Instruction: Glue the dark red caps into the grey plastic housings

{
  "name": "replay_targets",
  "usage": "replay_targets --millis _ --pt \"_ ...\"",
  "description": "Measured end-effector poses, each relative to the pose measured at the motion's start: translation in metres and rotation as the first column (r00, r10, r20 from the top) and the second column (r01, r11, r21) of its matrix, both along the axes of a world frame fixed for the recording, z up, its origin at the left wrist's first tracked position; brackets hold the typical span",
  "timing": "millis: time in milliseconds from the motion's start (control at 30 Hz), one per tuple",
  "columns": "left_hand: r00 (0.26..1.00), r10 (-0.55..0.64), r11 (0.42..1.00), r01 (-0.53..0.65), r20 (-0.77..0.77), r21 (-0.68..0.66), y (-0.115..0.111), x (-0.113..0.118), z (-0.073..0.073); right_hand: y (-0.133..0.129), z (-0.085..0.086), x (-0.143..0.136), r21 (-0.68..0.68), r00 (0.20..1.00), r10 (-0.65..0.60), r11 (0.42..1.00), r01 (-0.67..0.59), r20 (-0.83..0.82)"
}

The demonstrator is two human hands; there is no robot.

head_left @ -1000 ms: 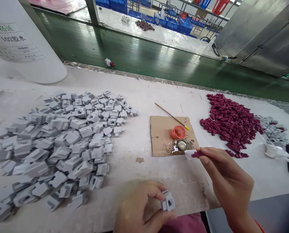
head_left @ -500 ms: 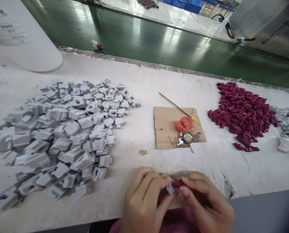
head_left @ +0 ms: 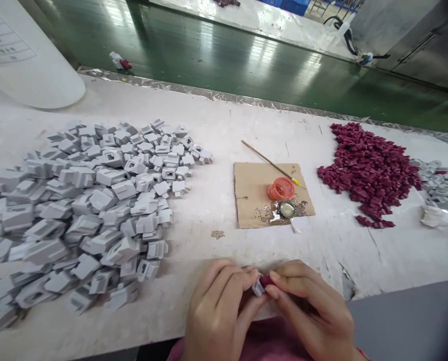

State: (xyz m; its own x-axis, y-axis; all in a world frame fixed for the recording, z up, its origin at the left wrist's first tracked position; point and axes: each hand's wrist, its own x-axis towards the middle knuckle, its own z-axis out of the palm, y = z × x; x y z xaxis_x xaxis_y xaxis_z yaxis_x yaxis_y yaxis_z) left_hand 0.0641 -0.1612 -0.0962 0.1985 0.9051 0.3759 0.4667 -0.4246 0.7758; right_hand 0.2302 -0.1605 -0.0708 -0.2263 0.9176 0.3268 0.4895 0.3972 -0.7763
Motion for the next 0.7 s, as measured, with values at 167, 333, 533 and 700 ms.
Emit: replay_targets --millis 167,333,533,700 --pt "1.0 -0.027 0.999 0.027 0.0 0.029 -0.002 -0.002 -0.003 0.003 0.006 0.001 -0.04 0.999 0.038 0.999 -0.037 0.025" --pt "0.999 -0.029 0.999 0.03 -0.027 0.031 -0.002 -0.002 -0.001 0.006 0.009 -0.001 -0.081 0.998 0.057 0.995 -0.057 -0.002" --pt "0.999 0.004 0.999 -0.001 -0.051 0.055 -0.002 0.0 0.001 0.005 -0.001 -0.001 -0.079 0.998 0.043 0.996 -0.047 -0.053" --pt "0.977 -0.092 0.972 0.129 -0.19 0.195 0.009 -0.013 -0.006 0.004 0.0 0.002 -0.153 0.984 0.081 0.983 -0.105 -0.158"
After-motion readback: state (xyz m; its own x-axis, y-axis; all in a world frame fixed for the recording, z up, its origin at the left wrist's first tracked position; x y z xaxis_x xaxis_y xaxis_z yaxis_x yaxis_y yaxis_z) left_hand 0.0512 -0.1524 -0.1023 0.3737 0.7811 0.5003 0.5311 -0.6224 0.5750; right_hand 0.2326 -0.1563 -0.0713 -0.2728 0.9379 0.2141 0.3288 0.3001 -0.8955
